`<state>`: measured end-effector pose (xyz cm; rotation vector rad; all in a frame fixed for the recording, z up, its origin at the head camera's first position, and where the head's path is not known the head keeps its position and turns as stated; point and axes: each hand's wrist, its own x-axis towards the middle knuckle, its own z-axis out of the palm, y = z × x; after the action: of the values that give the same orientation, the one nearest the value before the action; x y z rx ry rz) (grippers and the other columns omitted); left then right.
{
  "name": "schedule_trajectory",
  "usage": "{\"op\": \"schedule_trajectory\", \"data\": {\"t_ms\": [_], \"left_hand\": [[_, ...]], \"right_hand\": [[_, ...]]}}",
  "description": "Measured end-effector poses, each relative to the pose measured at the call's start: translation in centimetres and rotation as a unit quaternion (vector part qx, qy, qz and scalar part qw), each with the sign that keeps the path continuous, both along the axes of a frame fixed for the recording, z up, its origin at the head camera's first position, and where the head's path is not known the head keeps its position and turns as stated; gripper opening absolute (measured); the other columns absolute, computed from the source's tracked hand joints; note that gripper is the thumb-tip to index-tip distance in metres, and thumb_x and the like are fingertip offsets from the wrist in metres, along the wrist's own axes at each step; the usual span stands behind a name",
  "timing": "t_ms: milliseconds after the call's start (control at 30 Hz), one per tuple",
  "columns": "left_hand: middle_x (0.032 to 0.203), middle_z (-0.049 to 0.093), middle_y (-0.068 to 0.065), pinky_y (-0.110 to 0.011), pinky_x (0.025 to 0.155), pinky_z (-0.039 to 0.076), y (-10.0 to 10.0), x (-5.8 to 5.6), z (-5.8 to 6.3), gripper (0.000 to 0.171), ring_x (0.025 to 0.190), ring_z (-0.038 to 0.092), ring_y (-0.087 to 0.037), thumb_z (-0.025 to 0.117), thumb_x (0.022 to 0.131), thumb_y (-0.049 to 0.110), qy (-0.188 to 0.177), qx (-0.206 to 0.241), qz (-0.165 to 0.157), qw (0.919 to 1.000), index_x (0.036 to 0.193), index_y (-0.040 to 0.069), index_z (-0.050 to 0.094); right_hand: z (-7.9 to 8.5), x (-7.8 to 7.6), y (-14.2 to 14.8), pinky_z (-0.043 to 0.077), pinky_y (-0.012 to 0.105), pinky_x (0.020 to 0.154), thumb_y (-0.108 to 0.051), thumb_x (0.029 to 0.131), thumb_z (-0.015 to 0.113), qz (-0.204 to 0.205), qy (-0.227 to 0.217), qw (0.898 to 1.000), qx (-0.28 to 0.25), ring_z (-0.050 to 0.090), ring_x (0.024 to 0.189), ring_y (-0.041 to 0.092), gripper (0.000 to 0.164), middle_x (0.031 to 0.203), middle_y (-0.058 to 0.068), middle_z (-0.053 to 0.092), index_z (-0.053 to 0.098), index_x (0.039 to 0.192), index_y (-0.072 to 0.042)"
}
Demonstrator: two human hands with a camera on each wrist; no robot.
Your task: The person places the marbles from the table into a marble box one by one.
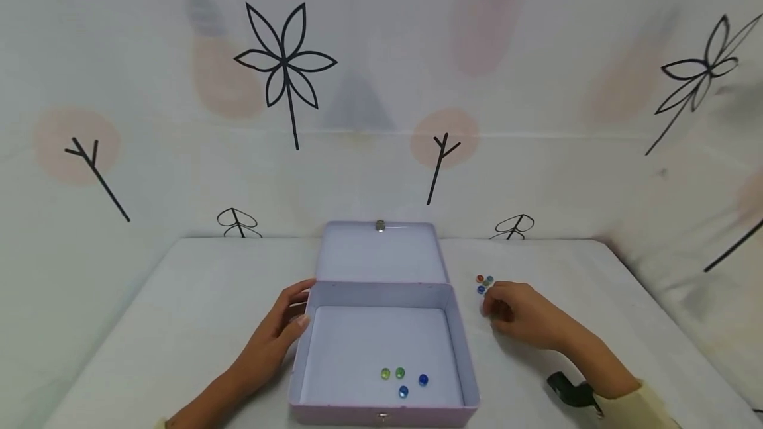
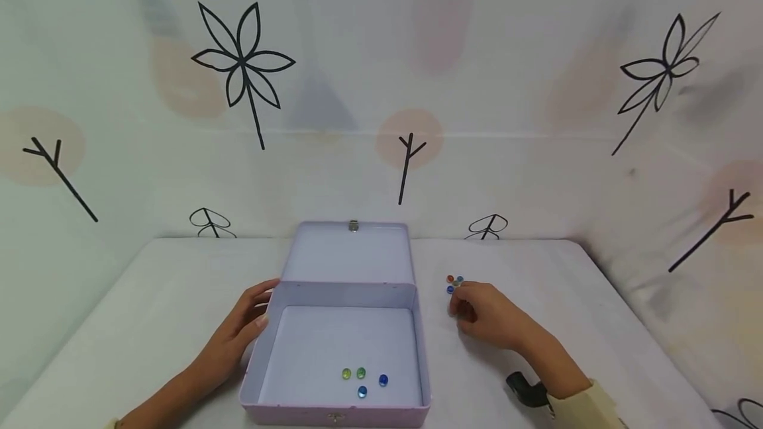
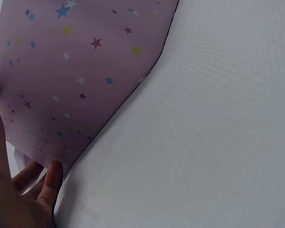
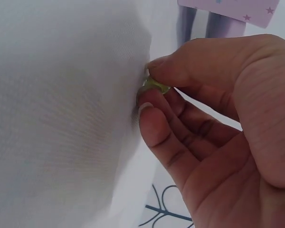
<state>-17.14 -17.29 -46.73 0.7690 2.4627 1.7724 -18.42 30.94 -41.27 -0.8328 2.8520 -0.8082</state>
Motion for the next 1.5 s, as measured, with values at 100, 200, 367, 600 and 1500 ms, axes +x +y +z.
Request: {"op": "schedule_trajectory", "data": {"t_ms": [100,200,367,600,1500], "left_hand": [[0.153,0.05,-0.011,-0.026,0.105,0.05,0.2,-0.1,-0.2,0.054,0.138,0.056,-0.037,0.05,0.113,0.019,-0.004,0.001,-0.001,1.0,0.164,0.027,0.035],[0.153,0.05,-0.01,-0.026,0.105,0.049,0.3,-0.1,-0.3,0.054,0.138,0.056,-0.036,0.05,0.113,0.02,-0.007,-0.001,0.001,1.0,0.164,0.028,0.035],[0.152,0.05,-0.01,-0.026,0.106,0.049,0.4,0.0,0.1,0.054,0.138,0.057,-0.036,0.05,0.113,0.02,0.0,-0.004,0.001,1.0,0.164,0.029,0.035],[0.15,0.051,-0.012,-0.027,0.106,0.05,0.1,0.1,0.6,0.054,0.137,0.057,-0.038,0.05,0.112,0.016,0.016,0.003,-0.003,0.9999,0.163,0.025,0.036],[0.15,0.051,-0.013,-0.027,0.106,0.05,0.1,0.2,0.1,0.055,0.137,0.057,-0.038,0.05,0.112,0.017,0.007,0.003,0.004,1.0,0.164,0.027,0.036]], "right_hand": [[0.1,0.1,0.1,0.052,0.025,0.068,0.004,0.083,0.08,-0.007,0.0,1.0,0.006,0.056,0.08,0.005,0.027,0.091,-0.009,0.061,0.071,0.097,-0.017],[0.3,0.2,0.2,0.052,0.025,0.067,0.007,0.082,0.079,-0.007,0.017,1.0,0.0,0.057,0.079,0.005,0.028,0.09,-0.01,0.061,0.07,0.096,-0.016],[0.8,0.5,-0.2,0.054,0.025,0.063,0.008,0.082,0.08,0.003,0.056,0.998,-0.028,0.058,0.076,0.002,0.029,0.09,-0.011,0.06,0.069,0.094,-0.015],[1.2,0.9,-1.2,0.055,0.025,0.063,0.005,0.083,0.082,0.011,0.085,0.995,-0.049,0.058,0.076,0.0,0.027,0.09,-0.012,0.061,0.068,0.094,-0.015],[3.5,3.1,-4.6,0.054,0.025,0.064,0.005,0.083,0.082,-0.014,0.158,0.985,-0.068,0.058,0.076,0.005,0.037,0.091,-0.011,0.064,0.065,0.095,-0.026]]}}
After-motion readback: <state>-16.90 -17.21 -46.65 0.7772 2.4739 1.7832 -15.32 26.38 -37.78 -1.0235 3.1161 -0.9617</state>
